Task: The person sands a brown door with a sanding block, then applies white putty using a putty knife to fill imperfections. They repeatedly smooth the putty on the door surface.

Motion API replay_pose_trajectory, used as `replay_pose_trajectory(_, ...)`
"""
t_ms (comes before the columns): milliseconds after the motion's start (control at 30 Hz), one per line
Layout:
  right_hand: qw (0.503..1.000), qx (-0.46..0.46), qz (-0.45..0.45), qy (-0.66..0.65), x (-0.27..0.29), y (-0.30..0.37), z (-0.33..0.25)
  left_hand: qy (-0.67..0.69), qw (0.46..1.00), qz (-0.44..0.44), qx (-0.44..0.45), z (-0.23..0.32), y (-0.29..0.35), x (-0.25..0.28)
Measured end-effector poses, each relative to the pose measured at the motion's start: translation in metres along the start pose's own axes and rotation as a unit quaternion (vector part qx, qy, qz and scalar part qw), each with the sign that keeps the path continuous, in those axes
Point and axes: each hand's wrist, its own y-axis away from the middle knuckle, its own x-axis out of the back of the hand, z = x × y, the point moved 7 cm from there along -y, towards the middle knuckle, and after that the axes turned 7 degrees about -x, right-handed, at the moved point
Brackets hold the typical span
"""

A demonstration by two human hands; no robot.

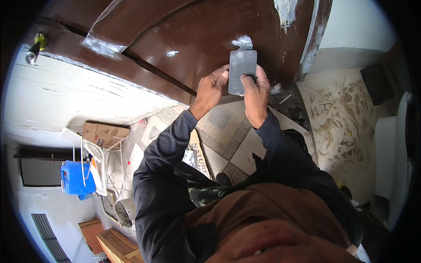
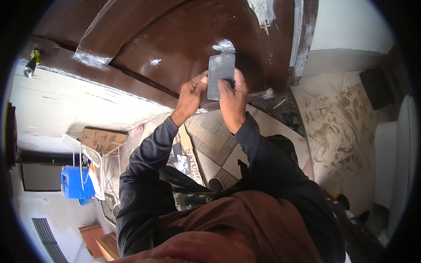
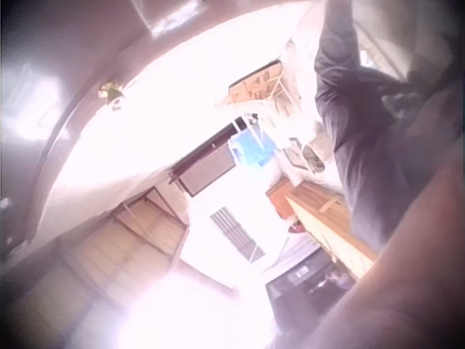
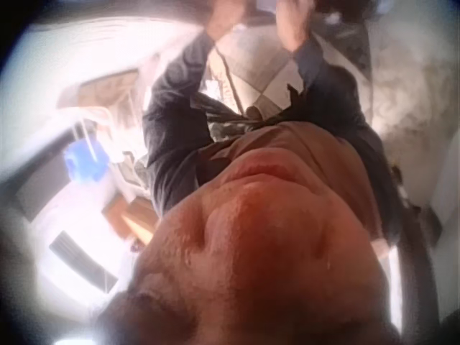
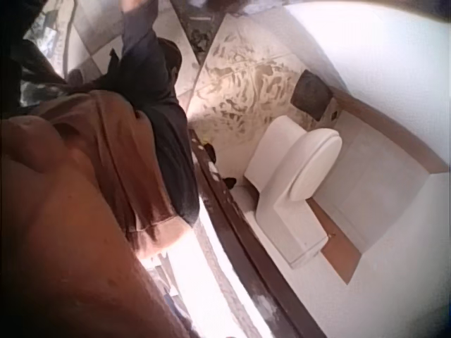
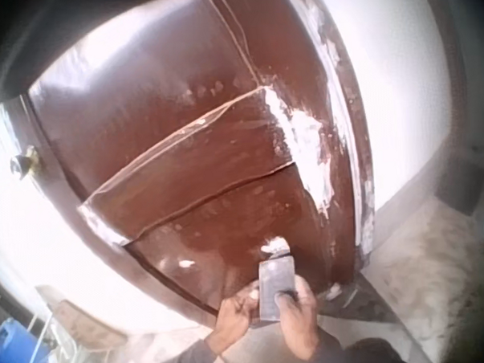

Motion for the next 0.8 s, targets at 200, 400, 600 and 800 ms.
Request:
replay_pose_trajectory(200,0.972,-0.008,-0.224,0.074,-0.095,0.124,0.042,0.518,0.829,0.134,0.163,-0.07,0.14,0.042)
replay_pose_trajectory(400,0.949,0.106,-0.237,0.177,-0.222,0.194,0.116,0.576,0.781,0.21,0.116,-0.126,0.227,0.144)
replay_pose_trajectory(600,0.974,0.15,-0.131,0.111,-0.26,0.211,0.192,0.335,0.878,0.263,0.218,-0.182,0.326,0.231)
replay_pose_trajectory(800,0.688,0.576,0.16,0.412,-0.263,0.103,0.182,0.204,0.929,0.289,0.104,-0.163,0.404,0.283)
